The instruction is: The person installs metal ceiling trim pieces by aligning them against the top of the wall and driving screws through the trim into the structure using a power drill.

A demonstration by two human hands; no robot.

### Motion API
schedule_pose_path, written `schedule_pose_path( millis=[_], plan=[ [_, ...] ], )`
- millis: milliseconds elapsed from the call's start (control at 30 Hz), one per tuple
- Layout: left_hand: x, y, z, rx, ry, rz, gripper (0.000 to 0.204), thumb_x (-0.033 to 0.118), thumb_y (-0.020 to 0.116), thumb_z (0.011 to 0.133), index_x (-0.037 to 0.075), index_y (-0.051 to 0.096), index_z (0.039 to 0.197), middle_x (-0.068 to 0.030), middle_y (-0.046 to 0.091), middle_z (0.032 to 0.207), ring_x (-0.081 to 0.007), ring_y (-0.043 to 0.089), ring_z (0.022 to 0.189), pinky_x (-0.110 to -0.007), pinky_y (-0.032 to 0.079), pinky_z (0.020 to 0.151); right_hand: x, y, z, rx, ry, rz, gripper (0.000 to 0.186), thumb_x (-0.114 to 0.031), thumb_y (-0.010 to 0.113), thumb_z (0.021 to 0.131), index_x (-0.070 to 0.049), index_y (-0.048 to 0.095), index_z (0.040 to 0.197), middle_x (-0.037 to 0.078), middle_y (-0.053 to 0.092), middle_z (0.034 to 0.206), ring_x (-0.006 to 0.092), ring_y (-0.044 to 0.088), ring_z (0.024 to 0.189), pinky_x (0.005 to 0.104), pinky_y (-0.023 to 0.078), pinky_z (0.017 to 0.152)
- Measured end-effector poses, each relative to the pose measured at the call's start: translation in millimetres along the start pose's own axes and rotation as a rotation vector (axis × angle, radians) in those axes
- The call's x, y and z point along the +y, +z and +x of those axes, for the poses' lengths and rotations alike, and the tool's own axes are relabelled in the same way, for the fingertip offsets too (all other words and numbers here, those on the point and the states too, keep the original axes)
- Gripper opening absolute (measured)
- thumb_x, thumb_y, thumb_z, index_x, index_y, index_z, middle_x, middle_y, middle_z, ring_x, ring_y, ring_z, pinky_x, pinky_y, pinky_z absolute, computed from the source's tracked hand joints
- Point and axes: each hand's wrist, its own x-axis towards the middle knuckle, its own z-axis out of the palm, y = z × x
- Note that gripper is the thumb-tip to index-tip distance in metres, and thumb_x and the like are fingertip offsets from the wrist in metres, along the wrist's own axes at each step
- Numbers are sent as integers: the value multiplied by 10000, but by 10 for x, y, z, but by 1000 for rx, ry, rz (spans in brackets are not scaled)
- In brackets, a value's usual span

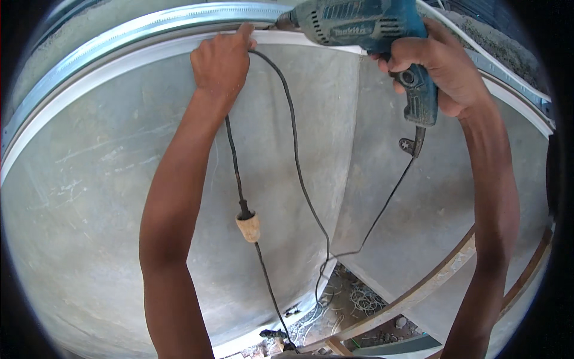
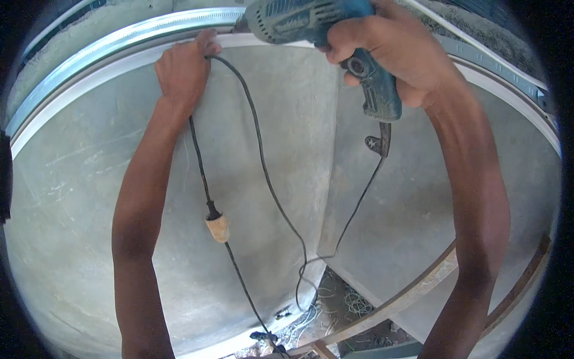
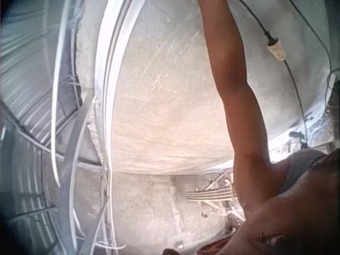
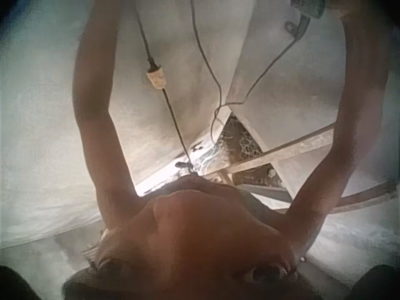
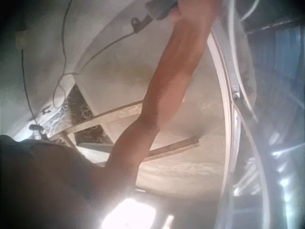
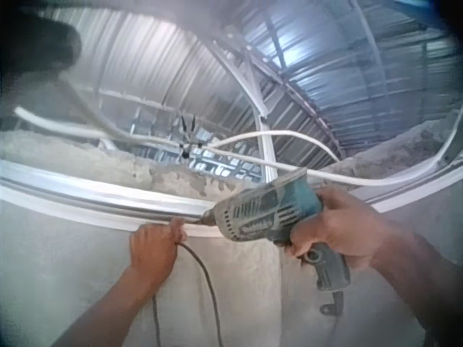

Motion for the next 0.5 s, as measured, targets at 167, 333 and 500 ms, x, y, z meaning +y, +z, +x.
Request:
schedule_pose_path(
  millis=[167,333,500],
  plan=[
    [1,-23,33,-4,0,-70,262,311,636,940,228,676,1186,-141,718,798,-356,709,762,-508,526,645,-89,1,24,57,37,-4,321,-115,651,686,7,638,982,69,606,812,129,568,688,289,488,558],
    [10,-43,18,-44,2,-90,245,306,627,946,213,676,1168,-129,718,790,-344,708,749,-507,513,624,-134,10,49,62,86,-43,484,-72,634,685,36,599,1156,105,652,884,137,610,735,299,523,552],
    [21,-5,27,-28,22,-107,235,312,624,947,201,674,1148,-125,719,803,-337,706,745,-501,512,620,-208,42,43,41,89,-105,551,-74,623,674,41,571,1210,117,666,899,169,636,768,317,526,559]
  ],
)
